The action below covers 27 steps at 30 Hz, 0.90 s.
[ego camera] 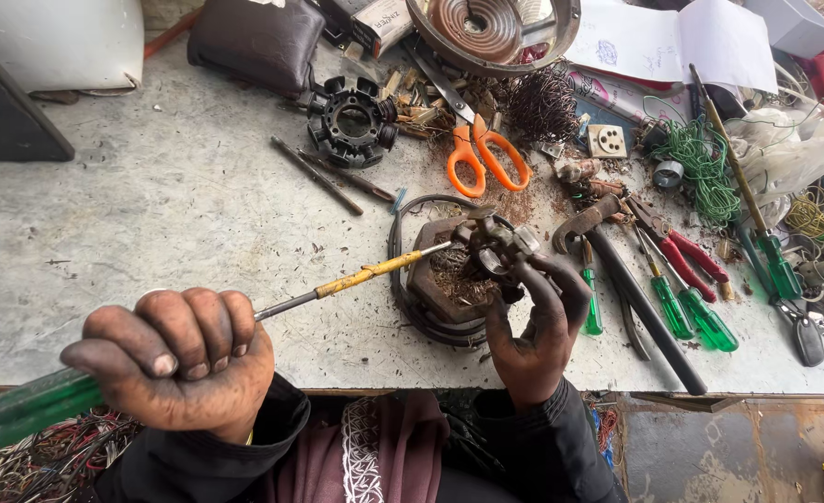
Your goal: The person is repairing a mechanical part, likely a motor stator, using various tools. They use a screwdriver to pry and adjust components, a hammer to tap parts into place, and pliers to manipulate small pieces. The person also wipes the part with a cloth during the process.
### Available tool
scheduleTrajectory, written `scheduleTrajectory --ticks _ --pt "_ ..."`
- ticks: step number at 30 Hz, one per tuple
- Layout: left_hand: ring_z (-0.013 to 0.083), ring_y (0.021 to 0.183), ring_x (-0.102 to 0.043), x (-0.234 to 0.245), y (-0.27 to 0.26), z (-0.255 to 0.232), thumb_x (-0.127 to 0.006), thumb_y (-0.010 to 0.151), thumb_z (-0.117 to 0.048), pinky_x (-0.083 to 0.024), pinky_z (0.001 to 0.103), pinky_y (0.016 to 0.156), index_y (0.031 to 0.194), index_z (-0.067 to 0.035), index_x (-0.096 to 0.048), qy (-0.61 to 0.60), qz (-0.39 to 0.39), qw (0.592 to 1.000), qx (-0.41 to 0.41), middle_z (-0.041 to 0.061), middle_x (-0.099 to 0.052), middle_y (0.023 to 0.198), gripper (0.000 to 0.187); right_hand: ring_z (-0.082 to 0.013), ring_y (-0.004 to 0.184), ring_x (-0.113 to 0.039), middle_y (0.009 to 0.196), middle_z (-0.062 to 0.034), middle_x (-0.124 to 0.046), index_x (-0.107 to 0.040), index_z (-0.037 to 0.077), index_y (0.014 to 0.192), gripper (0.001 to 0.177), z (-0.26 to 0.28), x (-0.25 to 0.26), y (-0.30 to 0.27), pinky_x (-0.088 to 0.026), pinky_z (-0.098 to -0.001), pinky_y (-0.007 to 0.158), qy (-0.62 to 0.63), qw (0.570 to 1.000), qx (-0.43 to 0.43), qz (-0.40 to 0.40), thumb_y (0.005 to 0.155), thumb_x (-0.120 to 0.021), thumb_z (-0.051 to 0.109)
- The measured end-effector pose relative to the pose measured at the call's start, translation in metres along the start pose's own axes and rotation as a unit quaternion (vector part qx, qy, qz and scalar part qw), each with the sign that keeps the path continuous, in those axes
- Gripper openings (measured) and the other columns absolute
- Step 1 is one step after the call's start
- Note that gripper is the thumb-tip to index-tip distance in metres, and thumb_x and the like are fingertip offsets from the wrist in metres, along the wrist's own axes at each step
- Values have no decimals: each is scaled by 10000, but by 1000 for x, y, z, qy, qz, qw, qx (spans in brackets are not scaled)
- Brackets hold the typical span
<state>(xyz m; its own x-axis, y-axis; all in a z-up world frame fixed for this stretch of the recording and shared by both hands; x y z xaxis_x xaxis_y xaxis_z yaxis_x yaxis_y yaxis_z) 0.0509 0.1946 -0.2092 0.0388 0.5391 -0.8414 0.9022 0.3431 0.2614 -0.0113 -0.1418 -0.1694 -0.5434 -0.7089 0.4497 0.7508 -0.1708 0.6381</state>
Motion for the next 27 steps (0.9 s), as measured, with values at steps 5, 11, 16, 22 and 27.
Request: scheduleTrajectory --ticks 5,11,16,22,27 --pt "84 381 -181 1 3 -1 -384 1048 -541 -253 266 352 759 -205 -414 18 9 1000 -14 -40 -320 528 444 -213 1327 -560 1420 -115 -406 -472 40 1451 599 -1 -2 -1 -566 -340 1129 58 998 6 -2 925 -701 -133" --pt "84 386 -180 -7 -7 -26 -383 1046 -538 -270 267 343 767 -207 -440 11 21 999 -32 -42 -344 490 437 -215 1276 -573 1376 -140 -405 -471 9 1393 587 -6 -1 2 -560 -345 1075 68 998 -16 5 878 -706 -144" --pt "94 415 -233 -34 -15 -53 -413 993 -619 -298 266 357 848 -189 -454 20 64 997 -45 -27 -377 537 456 -217 1326 -576 1439 -142 -417 -406 31 1361 553 -22 -4 -6 -546 -349 1112 165 986 -15 2 900 -644 -160" --pt "128 541 -409 -94 -22 -77 -413 912 -802 -414 283 407 991 -118 -518 -17 153 986 -71 38 -450 737 697 -199 1285 -593 1383 -134 -498 -413 44 1375 543 -40 -7 -14 -515 -335 1121 187 982 -25 16 926 -652 -147" --pt "177 634 -533 -136 -36 -77 -320 1008 -797 -519 354 545 1055 -71 -567 -91 188 969 -130 98 -513 796 767 -204 1266 -622 1355 -135 -541 -428 26 1350 504 -40 -7 -15 -522 -327 1089 180 983 -11 14 936 -667 -134"
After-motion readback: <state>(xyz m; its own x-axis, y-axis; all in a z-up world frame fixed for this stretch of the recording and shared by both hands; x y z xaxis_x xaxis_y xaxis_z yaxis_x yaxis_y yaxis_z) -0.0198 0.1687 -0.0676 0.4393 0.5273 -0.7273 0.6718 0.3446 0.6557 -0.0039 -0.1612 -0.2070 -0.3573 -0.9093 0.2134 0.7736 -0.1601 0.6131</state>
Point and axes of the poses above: each hand's wrist, its own y-axis towards the middle knuckle, its own x-axis out of the back of the hand, z = x × y, the point moved 8 cm from there along y, towards the middle knuckle
